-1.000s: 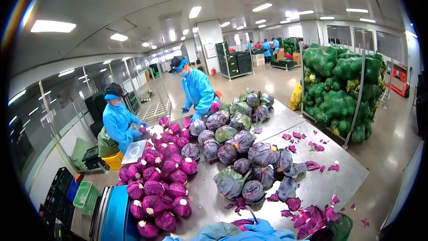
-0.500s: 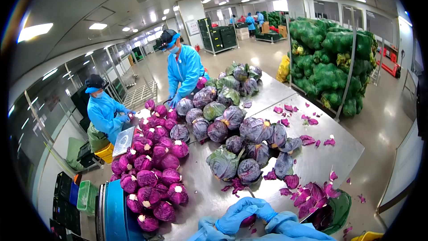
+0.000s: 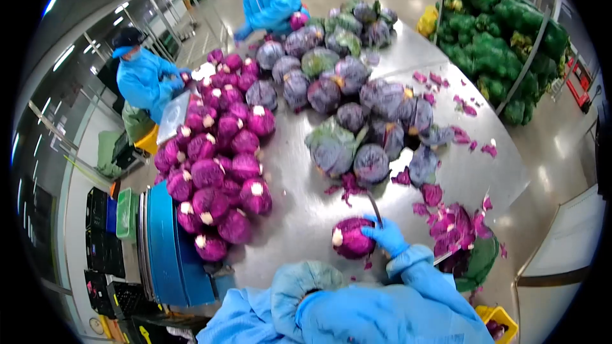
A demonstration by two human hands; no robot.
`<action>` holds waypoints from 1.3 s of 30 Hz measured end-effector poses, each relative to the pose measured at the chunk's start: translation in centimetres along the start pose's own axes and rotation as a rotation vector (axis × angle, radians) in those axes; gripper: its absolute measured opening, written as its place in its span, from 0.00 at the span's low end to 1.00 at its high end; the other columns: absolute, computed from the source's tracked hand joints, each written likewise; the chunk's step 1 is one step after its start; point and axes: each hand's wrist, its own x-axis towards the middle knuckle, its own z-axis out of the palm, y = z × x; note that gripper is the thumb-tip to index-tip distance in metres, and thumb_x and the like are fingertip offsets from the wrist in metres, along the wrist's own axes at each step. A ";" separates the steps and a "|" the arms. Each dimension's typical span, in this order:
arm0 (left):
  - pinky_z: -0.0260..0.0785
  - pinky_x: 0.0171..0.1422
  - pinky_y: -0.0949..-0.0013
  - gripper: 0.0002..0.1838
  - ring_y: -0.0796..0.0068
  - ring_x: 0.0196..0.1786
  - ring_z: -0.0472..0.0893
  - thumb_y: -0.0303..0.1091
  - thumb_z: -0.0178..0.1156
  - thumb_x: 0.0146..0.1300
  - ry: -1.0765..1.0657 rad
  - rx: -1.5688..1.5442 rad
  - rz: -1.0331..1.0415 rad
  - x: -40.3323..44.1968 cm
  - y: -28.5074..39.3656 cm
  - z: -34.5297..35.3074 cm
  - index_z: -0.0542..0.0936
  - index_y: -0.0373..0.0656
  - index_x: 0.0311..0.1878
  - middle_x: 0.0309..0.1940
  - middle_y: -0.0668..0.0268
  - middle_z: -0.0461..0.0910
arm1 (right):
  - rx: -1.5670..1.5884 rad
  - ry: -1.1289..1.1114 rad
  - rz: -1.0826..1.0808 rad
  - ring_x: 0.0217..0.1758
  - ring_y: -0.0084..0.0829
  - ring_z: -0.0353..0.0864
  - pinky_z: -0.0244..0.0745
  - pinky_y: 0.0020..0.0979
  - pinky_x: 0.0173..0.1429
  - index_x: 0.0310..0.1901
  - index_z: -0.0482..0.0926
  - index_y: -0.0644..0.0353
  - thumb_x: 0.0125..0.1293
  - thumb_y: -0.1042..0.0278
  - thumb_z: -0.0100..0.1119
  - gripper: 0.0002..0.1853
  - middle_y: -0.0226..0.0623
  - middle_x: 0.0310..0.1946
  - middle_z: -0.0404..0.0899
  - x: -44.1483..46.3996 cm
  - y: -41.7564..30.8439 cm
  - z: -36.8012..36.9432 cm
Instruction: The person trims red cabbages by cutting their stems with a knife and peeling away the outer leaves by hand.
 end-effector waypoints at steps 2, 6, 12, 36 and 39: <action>0.69 0.58 0.59 0.12 0.62 0.49 0.79 0.33 0.54 0.70 0.009 0.003 0.023 -0.3 -0.1 0.1 0.77 0.37 0.51 0.46 0.59 0.79 | 0.137 -0.023 -0.062 0.44 0.22 0.76 0.74 0.25 0.53 0.61 0.74 0.65 0.56 0.58 0.74 0.34 0.32 0.43 0.80 0.8 1.5 0.0; 0.71 0.54 0.59 0.11 0.62 0.46 0.80 0.33 0.57 0.67 0.215 0.149 -0.375 -3.6 -0.5 -1.8 0.79 0.37 0.47 0.41 0.58 0.80 | 0.074 -0.007 -0.010 0.44 0.23 0.76 0.74 0.25 0.53 0.62 0.75 0.62 0.62 0.57 0.69 0.29 0.31 0.42 0.80 0.1 0.1 -0.1; 0.55 0.73 0.51 0.57 0.41 0.69 0.61 0.56 0.75 0.44 0.672 1.395 -1.268 -17.1 -12.4 -5.8 0.57 0.34 0.71 0.66 0.40 0.58 | -0.104 -0.022 0.025 0.34 0.25 0.79 0.75 0.31 0.36 0.59 0.78 0.55 0.68 0.60 0.59 0.20 0.33 0.43 0.85 0.0 -0.9 -0.7; 0.58 0.71 0.52 0.68 0.43 0.68 0.62 0.56 0.80 0.31 0.777 1.320 -1.401 -18.4 -14.7 -5.5 0.52 0.33 0.71 0.68 0.43 0.57 | -0.552 0.104 -0.020 0.36 0.30 0.78 0.76 0.31 0.46 0.55 0.76 0.59 0.60 0.51 0.67 0.27 0.36 0.33 0.79 -2.0 -4.8 -0.3; 0.57 0.71 0.51 0.67 0.42 0.68 0.61 0.56 0.80 0.31 0.746 1.393 -1.386 -18.2 -15.4 -5.3 0.53 0.33 0.71 0.67 0.43 0.57 | -0.654 0.158 -0.251 0.38 0.34 0.82 0.77 0.33 0.45 0.52 0.78 0.58 0.62 0.59 0.64 0.18 0.39 0.37 0.82 -1.5 -1.4 -1.0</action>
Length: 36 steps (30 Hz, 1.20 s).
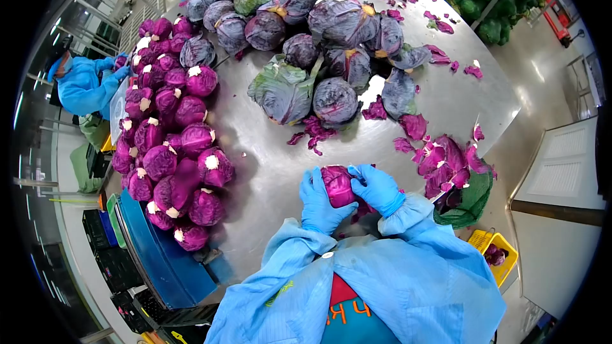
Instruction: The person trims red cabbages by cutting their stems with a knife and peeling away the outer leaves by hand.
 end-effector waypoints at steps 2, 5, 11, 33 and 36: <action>0.58 0.71 0.51 0.67 0.42 0.68 0.62 0.56 0.81 0.31 0.009 0.006 0.031 0.1 -0.2 0.2 0.53 0.33 0.71 0.66 0.44 0.58 | -0.079 0.039 -0.074 0.40 0.37 0.83 0.77 0.34 0.45 0.50 0.78 0.55 0.62 0.61 0.62 0.15 0.39 0.38 0.82 0.0 0.4 0.0; 0.59 0.70 0.53 0.67 0.46 0.67 0.65 0.55 0.81 0.30 -0.034 -0.120 0.076 1.1 -1.7 -0.4 0.54 0.34 0.71 0.65 0.45 0.60 | -0.146 0.072 -0.085 0.42 0.41 0.83 0.77 0.36 0.45 0.47 0.79 0.50 0.62 0.63 0.60 0.12 0.36 0.39 0.82 0.0 1.8 -0.7; 0.67 0.66 0.60 0.60 0.58 0.61 0.72 0.52 0.82 0.31 -0.057 -0.741 -0.170 2.0 -6.1 -0.2 0.61 0.33 0.66 0.59 0.53 0.69 | -0.339 0.346 0.052 0.40 0.44 0.82 0.77 0.40 0.43 0.43 0.80 0.49 0.61 0.66 0.59 0.09 0.37 0.38 0.81 -1.8 10.6 -4.1; 0.68 0.68 0.44 0.39 0.52 0.65 0.73 0.45 0.65 0.62 -0.638 -1.805 -0.861 -0.2 -5.7 -1.4 0.59 0.41 0.71 0.64 0.49 0.68 | 0.267 -0.598 -0.309 0.43 0.27 0.78 0.73 0.28 0.46 0.45 0.79 0.58 0.56 0.61 0.73 0.18 0.33 0.43 0.78 3.8 1.4 -2.4; 0.69 0.67 0.44 0.38 0.52 0.63 0.74 0.48 0.63 0.63 -0.610 -1.737 -0.830 0.1 -6.2 -1.1 0.61 0.40 0.70 0.64 0.49 0.70 | 0.246 -0.609 -0.350 0.40 0.24 0.77 0.73 0.28 0.44 0.41 0.79 0.59 0.56 0.61 0.73 0.17 0.33 0.37 0.79 4.2 2.3 -1.6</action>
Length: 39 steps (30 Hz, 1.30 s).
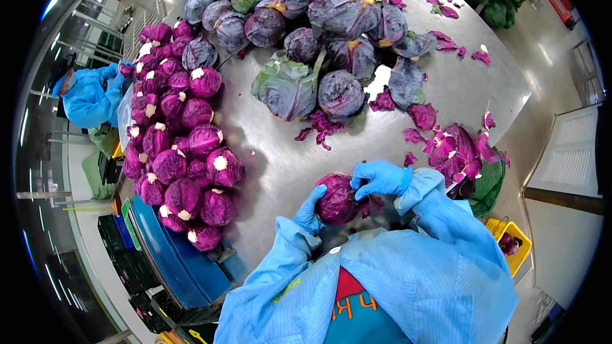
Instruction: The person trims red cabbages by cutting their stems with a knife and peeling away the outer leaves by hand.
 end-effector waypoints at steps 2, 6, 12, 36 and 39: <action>0.70 0.66 0.45 0.37 0.53 0.61 0.76 0.49 0.63 0.63 -0.001 0.024 0.018 0.3 -0.1 -0.1 0.62 0.39 0.69 0.62 0.49 0.72 | 0.080 -0.009 0.083 0.37 0.24 0.77 0.73 0.29 0.44 0.39 0.80 0.60 0.56 0.61 0.73 0.15 0.34 0.34 0.79 -0.3 -0.6 0.4; 0.72 0.64 0.47 0.38 0.52 0.60 0.77 0.53 0.62 0.64 0.034 -0.029 -0.045 -0.4 0.8 1.1 0.62 0.39 0.69 0.62 0.50 0.72 | 0.203 -0.121 0.189 0.36 0.24 0.79 0.73 0.29 0.45 0.36 0.81 0.59 0.56 0.59 0.73 0.14 0.34 0.31 0.82 -3.6 -4.0 -0.7; 0.49 0.77 0.52 0.51 0.52 0.74 0.56 0.58 0.71 0.49 0.448 0.905 0.877 1.5 -0.1 0.8 0.60 0.45 0.73 0.72 0.48 0.55 | 0.116 0.890 0.515 0.43 0.25 0.79 0.76 0.28 0.47 0.44 0.80 0.64 0.52 0.72 0.75 0.18 0.33 0.39 0.81 -13.6 1.4 -4.4; 0.54 0.75 0.51 0.69 0.45 0.69 0.61 0.56 0.82 0.21 -0.060 1.721 1.116 5.5 5.1 4.7 0.60 0.44 0.72 0.68 0.50 0.60 | -0.704 1.782 0.476 0.56 0.31 0.74 0.68 0.29 0.62 0.71 0.58 0.63 0.69 0.77 0.50 0.29 0.40 0.66 0.68 -24.6 5.8 1.1; 0.54 0.76 0.55 0.67 0.50 0.69 0.62 0.56 0.83 0.22 -0.079 1.644 1.114 6.9 5.3 4.8 0.62 0.41 0.70 0.66 0.51 0.62 | -0.384 1.559 0.485 0.44 0.32 0.77 0.73 0.31 0.49 0.67 0.65 0.57 0.73 0.67 0.48 0.22 0.41 0.54 0.76 -16.8 1.2 1.2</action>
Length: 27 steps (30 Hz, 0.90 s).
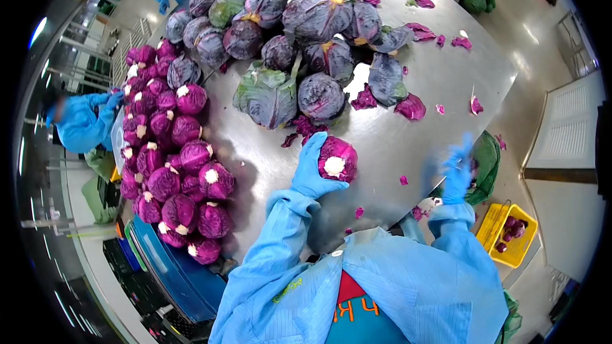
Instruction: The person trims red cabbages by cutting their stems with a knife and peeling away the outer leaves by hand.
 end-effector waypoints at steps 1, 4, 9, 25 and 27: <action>0.55 0.75 0.55 0.67 0.50 0.69 0.63 0.55 0.83 0.22 0.029 -0.008 -0.094 -0.4 0.8 0.4 0.62 0.40 0.70 0.66 0.50 0.62 | 0.099 -0.160 0.105 0.41 0.34 0.79 0.74 0.34 0.46 0.64 0.69 0.56 0.74 0.63 0.47 0.20 0.42 0.48 0.79 -0.6 -3.0 1.3; 0.59 0.72 0.54 0.65 0.49 0.66 0.67 0.53 0.83 0.21 0.044 0.125 -0.287 -1.5 3.5 0.9 0.64 0.35 0.67 0.63 0.47 0.66 | -0.200 -0.706 0.103 0.32 0.46 0.81 0.75 0.44 0.39 0.50 0.78 0.54 0.73 0.52 0.49 0.17 0.47 0.34 0.81 -2.8 -5.6 5.0; 0.62 0.64 0.50 0.63 0.47 0.60 0.70 0.61 0.77 0.29 -0.114 0.352 -0.475 -4.0 7.8 0.6 0.63 0.32 0.66 0.58 0.45 0.69 | -0.062 -0.751 -0.325 0.29 0.43 0.80 0.73 0.44 0.31 0.32 0.78 0.51 0.69 0.41 0.49 0.22 0.37 0.26 0.79 -7.1 -10.8 4.9; 0.66 0.63 0.53 0.69 0.45 0.59 0.72 0.67 0.76 0.28 -0.139 0.462 -0.662 -2.4 8.8 2.3 0.59 0.24 0.66 0.58 0.42 0.67 | -0.213 -0.847 -0.435 0.27 0.41 0.80 0.72 0.43 0.29 0.26 0.78 0.49 0.68 0.35 0.43 0.27 0.36 0.23 0.78 -7.0 -6.6 7.3; 0.66 0.63 0.54 0.69 0.45 0.59 0.72 0.67 0.76 0.28 -0.175 0.449 -0.701 -1.8 9.2 2.1 0.59 0.24 0.67 0.58 0.43 0.68 | -0.259 -0.927 -0.418 0.27 0.42 0.81 0.73 0.43 0.29 0.26 0.78 0.49 0.68 0.34 0.41 0.28 0.36 0.23 0.78 -6.3 -6.4 7.6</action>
